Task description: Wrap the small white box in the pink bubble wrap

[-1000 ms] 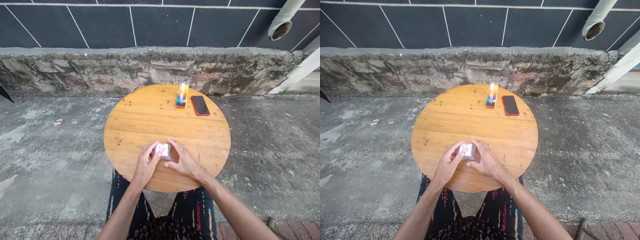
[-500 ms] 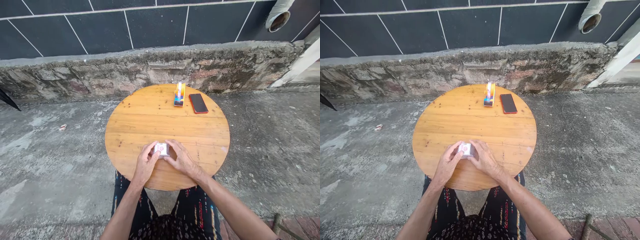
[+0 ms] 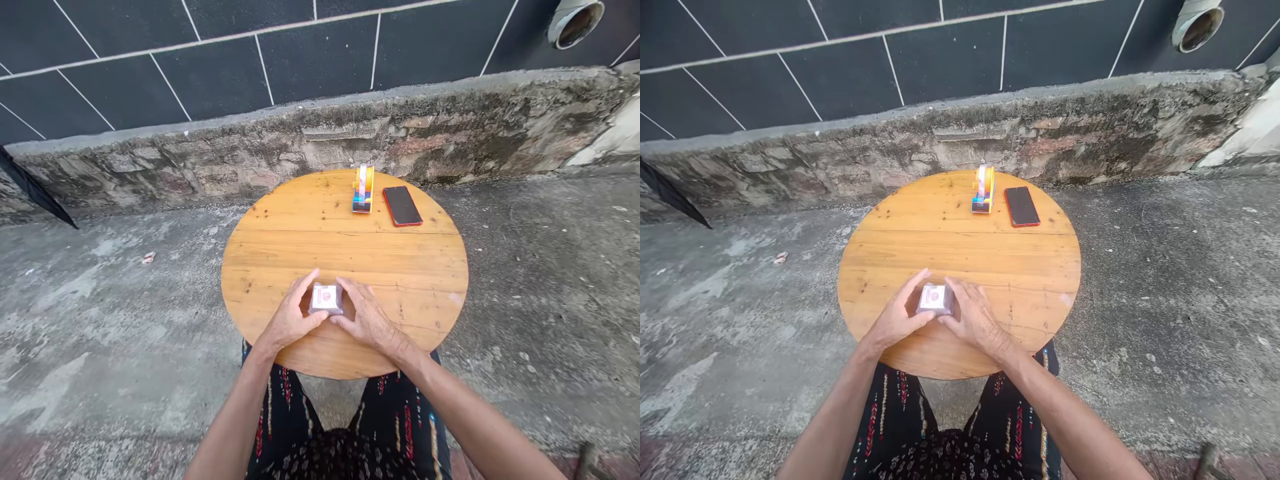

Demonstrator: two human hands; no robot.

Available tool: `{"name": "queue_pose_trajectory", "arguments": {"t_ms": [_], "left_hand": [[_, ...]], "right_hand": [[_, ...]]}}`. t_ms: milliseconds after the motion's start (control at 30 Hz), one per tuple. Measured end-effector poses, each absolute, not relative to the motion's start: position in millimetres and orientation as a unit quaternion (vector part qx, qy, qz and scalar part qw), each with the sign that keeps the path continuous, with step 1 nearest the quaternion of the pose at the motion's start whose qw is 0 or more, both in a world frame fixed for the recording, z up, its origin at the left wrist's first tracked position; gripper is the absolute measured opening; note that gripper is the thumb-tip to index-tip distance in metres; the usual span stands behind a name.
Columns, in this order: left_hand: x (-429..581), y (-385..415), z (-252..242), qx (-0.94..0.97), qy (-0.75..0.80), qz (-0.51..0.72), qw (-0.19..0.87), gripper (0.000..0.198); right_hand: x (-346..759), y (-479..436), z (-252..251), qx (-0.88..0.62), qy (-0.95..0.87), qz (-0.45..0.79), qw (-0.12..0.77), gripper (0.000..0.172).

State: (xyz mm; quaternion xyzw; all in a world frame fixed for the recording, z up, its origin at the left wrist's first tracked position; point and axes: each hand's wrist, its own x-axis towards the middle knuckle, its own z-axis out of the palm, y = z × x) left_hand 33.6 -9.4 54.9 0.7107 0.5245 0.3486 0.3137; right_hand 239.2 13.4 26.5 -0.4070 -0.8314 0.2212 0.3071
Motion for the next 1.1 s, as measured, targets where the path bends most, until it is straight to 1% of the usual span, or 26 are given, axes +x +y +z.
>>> {"name": "queue_pose_trajectory", "arguments": {"t_ms": [133,233,367,500,800,867,1033,1100], "left_hand": [[35,-4,47,0.702,0.489,0.372,0.36,0.069],[36,-3,38,0.68,0.484,0.396,0.383,0.067],[36,-3,35,0.67,0.488,0.395,0.396,0.063],[36,-2,37,0.689,0.471,0.4,0.38,0.059],[35,1,30,0.722,0.419,0.421,0.355,0.06],[34,1,31,0.728,0.417,0.416,0.351,0.062],[30,-1,35,0.728,0.448,0.401,0.329,0.08],[29,-3,34,0.717,0.472,0.405,0.315,0.082]], "right_hand": [[239,14,25,-0.403,-0.833,0.217,0.311,0.065],[239,15,22,-0.403,-0.834,0.216,0.309,0.063],[239,16,20,-0.402,-0.833,0.215,0.313,0.061],[239,16,21,-0.402,-0.833,0.212,0.316,0.059],[240,17,23,-0.398,-0.838,0.204,0.312,0.059],[240,17,23,-0.395,-0.839,0.204,0.315,0.059],[240,17,22,-0.393,-0.84,0.202,0.316,0.06],[241,16,21,-0.395,-0.838,0.204,0.316,0.061]]}}
